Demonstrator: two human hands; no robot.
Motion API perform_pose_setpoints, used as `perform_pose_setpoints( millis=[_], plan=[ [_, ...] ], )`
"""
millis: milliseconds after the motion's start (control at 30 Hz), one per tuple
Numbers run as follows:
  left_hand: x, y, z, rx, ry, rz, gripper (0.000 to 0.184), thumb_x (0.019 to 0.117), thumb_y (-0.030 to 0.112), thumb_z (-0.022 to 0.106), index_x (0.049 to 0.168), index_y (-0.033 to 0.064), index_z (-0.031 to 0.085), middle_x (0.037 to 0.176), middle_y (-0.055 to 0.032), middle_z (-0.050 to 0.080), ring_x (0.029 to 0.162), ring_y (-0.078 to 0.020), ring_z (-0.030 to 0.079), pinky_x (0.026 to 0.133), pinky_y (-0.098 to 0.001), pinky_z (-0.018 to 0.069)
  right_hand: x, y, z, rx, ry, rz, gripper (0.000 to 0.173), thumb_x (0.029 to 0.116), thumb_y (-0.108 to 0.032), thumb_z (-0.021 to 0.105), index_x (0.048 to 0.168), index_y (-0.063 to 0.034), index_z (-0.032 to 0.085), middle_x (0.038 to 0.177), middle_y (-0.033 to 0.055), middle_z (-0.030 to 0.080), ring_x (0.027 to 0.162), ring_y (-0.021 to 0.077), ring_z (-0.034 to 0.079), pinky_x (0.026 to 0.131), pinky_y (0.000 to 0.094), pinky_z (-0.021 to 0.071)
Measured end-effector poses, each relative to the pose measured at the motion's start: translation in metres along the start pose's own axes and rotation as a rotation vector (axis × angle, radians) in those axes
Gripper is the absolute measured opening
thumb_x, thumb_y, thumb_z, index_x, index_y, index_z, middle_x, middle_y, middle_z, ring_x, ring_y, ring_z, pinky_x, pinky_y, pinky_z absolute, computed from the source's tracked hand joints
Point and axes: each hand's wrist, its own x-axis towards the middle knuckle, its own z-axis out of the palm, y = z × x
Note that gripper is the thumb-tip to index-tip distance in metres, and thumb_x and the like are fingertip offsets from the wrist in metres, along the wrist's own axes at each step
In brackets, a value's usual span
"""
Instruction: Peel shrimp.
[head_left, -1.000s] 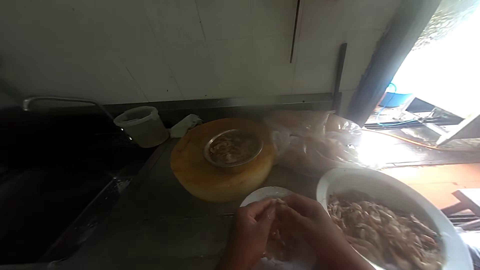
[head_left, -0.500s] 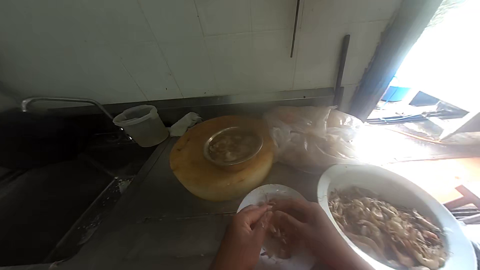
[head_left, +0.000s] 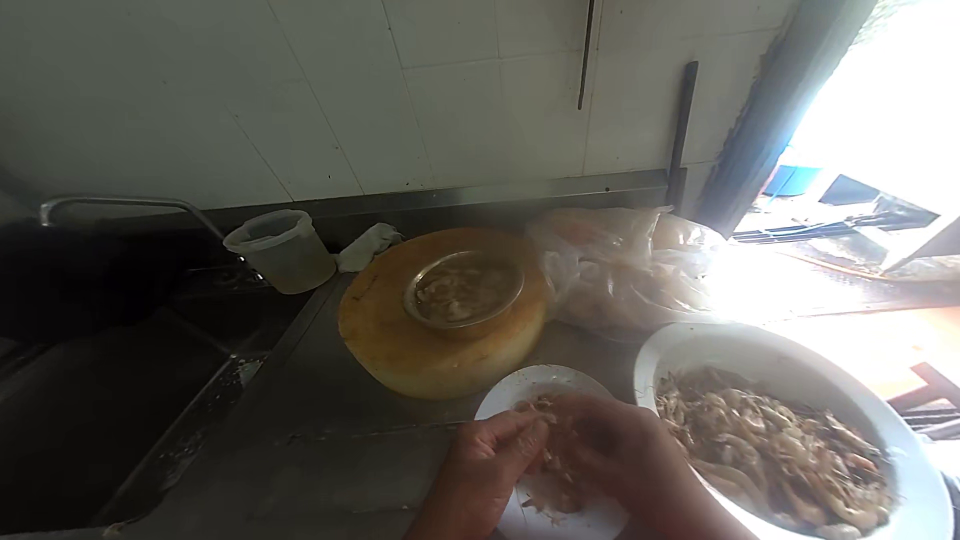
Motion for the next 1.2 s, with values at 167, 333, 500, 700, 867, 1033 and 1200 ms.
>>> perform_pose_setpoints(
  millis=[167,333,500,700,867,1033,1200],
  plan=[
    [-0.003,0.002,0.001,0.051,-0.020,-0.007,0.022,0.0979,0.022,0.070,0.105,0.0038,0.079,0.094,-0.0097,0.075,0.083,-0.0191,0.072,0.078,-0.0329,0.0621,0.002,0.000,0.008,-0.218,0.074,-0.162,0.004,0.0898,-0.018,0.076,0.094,-0.0176,0.077,0.093,-0.0061,0.073,0.078,0.0016,0.067,0.065,0.0197,0.0595],
    [-0.002,0.003,0.001,-0.111,0.121,-0.099,0.023,0.0996,0.020,0.067,0.108,0.0010,0.076,0.094,-0.0130,0.073,0.082,-0.0202,0.070,0.074,-0.0328,0.0602,-0.003,0.004,0.009,-0.112,0.063,-0.163,0.008,0.0918,-0.016,0.074,0.099,-0.0151,0.078,0.095,-0.0033,0.073,0.077,0.0045,0.068,0.064,0.0224,0.0603],
    [-0.002,0.003,0.000,-0.142,0.120,-0.035,0.021,0.0986,0.018,0.068,0.106,-0.0002,0.076,0.092,-0.0142,0.071,0.080,-0.0210,0.068,0.075,-0.0340,0.0604,-0.007,0.010,0.001,-0.113,-0.028,-0.023,0.022,0.1030,-0.031,0.063,0.109,-0.0138,0.076,0.089,-0.0038,0.071,0.068,0.0045,0.063,0.059,0.0236,0.0560],
    [-0.002,-0.001,0.007,-0.038,0.107,0.063,0.021,0.0989,0.019,0.068,0.105,0.0006,0.076,0.091,-0.0133,0.072,0.079,-0.0211,0.070,0.076,-0.0352,0.0616,-0.008,0.005,0.012,-0.230,-0.006,-0.058,0.020,0.1035,-0.029,0.062,0.101,-0.0142,0.076,0.087,-0.0058,0.071,0.075,0.0015,0.065,0.067,0.0211,0.0568],
    [-0.003,-0.001,0.009,-0.061,0.187,0.044,0.022,0.1010,0.018,0.064,0.105,-0.0014,0.074,0.088,-0.0134,0.071,0.077,-0.0214,0.070,0.073,-0.0348,0.0618,-0.011,0.007,0.013,-0.261,0.074,-0.119,0.019,0.1027,-0.025,0.063,0.094,-0.0133,0.075,0.084,-0.0051,0.068,0.074,0.0020,0.063,0.064,0.0201,0.0548],
    [-0.001,0.001,-0.001,-0.155,0.264,0.038,0.024,0.0996,0.017,0.067,0.114,-0.0014,0.074,0.105,-0.0155,0.071,0.092,-0.0247,0.070,0.081,-0.0378,0.0616,-0.022,0.009,0.006,-0.278,0.069,-0.023,0.020,0.0983,-0.033,0.070,0.089,-0.0166,0.076,0.080,-0.0073,0.069,0.070,0.0009,0.063,0.061,0.0204,0.0547],
    [0.000,-0.004,0.007,-0.197,0.200,0.107,0.023,0.0970,0.010,0.069,0.116,-0.0031,0.074,0.102,-0.0173,0.073,0.086,-0.0226,0.070,0.082,-0.0358,0.0607,-0.018,0.001,0.007,-0.228,-0.013,0.179,0.020,0.0959,-0.025,0.069,0.115,-0.0182,0.071,0.092,-0.0077,0.071,0.068,0.0034,0.064,0.061,0.0235,0.0571]
  ],
)
